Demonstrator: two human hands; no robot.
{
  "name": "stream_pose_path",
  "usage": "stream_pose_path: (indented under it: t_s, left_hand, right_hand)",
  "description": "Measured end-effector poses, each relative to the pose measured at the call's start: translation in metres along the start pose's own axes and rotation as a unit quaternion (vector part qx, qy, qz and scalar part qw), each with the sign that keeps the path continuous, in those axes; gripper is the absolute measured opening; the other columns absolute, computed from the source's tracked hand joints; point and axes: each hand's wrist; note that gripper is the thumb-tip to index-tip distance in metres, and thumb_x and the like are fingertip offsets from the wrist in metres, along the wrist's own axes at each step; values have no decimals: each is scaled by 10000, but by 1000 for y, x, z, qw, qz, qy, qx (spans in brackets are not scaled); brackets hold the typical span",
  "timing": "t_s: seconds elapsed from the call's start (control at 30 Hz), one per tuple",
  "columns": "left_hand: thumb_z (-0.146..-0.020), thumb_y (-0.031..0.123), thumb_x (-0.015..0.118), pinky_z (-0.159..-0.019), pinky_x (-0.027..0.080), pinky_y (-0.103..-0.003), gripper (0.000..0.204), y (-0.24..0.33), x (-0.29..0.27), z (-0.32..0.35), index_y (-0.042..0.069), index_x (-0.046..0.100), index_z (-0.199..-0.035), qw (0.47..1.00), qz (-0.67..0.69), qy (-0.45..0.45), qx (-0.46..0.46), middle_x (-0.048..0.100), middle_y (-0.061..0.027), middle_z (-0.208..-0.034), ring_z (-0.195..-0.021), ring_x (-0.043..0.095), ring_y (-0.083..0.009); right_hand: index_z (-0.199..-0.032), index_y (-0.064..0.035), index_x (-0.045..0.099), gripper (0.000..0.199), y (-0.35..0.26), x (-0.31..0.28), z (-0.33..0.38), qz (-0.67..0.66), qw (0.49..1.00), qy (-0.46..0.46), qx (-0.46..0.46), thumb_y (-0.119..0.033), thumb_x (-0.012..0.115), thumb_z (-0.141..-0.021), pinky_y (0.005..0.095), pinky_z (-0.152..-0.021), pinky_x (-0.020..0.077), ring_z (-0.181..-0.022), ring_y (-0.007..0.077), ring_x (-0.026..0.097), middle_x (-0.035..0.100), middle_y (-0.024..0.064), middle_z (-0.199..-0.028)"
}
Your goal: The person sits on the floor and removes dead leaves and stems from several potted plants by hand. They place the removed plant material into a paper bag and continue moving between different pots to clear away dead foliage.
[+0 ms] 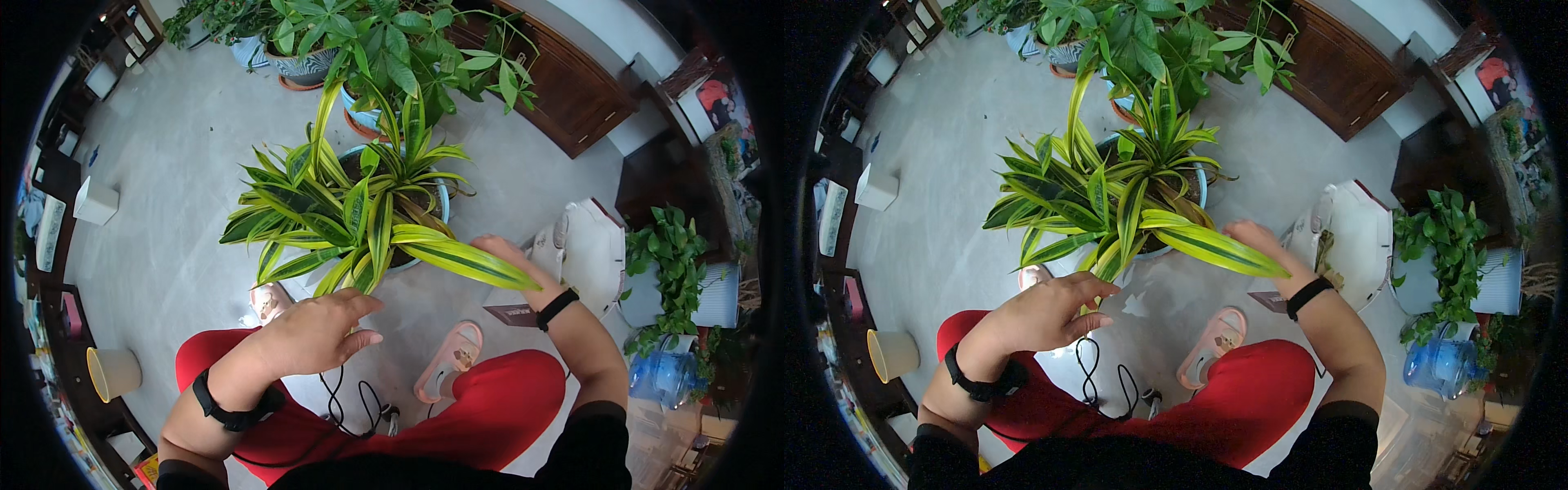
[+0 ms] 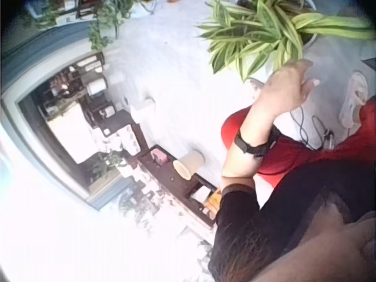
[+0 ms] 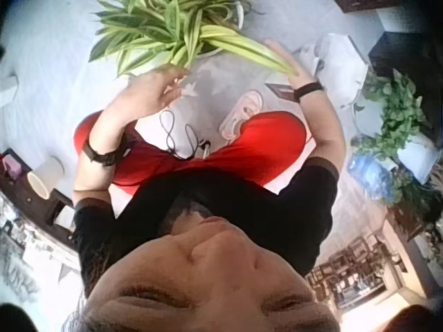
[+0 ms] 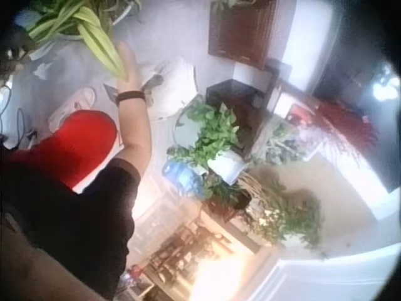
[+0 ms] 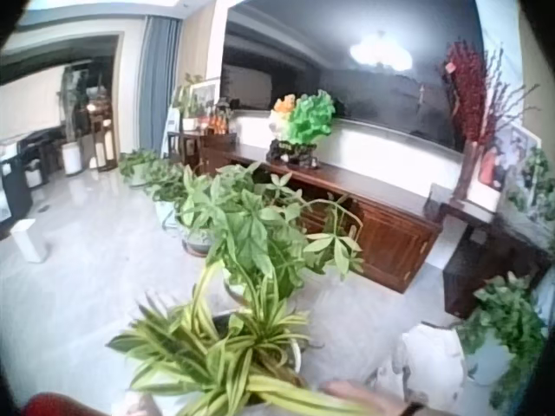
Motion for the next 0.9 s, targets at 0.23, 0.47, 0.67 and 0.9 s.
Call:
stream_pose_path:
  t_s: [0.23,0.47,0.67,0.9]
  left_hand:
    - [-917,277,608,-818,494,-443,383,9,-5,-29,47,553,-1218,997,-71,-8,24,597,-147,-1107,-961,626,-340]
    - [-919,286,602,-818,496,-492,390,28,-12,-36,67,549,-1237,997,-46,-12,57,589,-135,-1141,-1000,611,-357]
    - [-914,274,608,-854,505,-447,388,32,-5,-35,42,557,-1222,995,-51,-6,82,573,-158,-1173,-1019,601,-380]
    - [-902,251,628,-868,500,-442,397,10,3,-34,41,556,-1232,997,-59,20,40,537,-153,-1224,-1018,603,-376]
  right_hand:
    - [-1057,-100,640,258,-28,-20,3,157,985,-50,52,-250,547,-870,468,-854,488,-1054,324,596,611,153,-1082]
    - [-1198,-138,612,335,-10,-18,59,275,910,-98,295,-248,507,-899,653,-958,372,-1232,285,510,507,147,-1322]
    - [-1209,-60,596,339,16,-43,56,152,968,-133,146,-212,558,-909,441,-935,466,-1108,327,591,638,169,-1142]
    - [-1215,-26,584,530,-8,-59,-21,-10,994,-52,101,-366,696,-825,386,-898,492,-1025,325,629,663,194,-1076]
Point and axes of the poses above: each hand's wrist, its own z-axis away from the middle knuckle, its own x-axis out of the palm, y = z × x
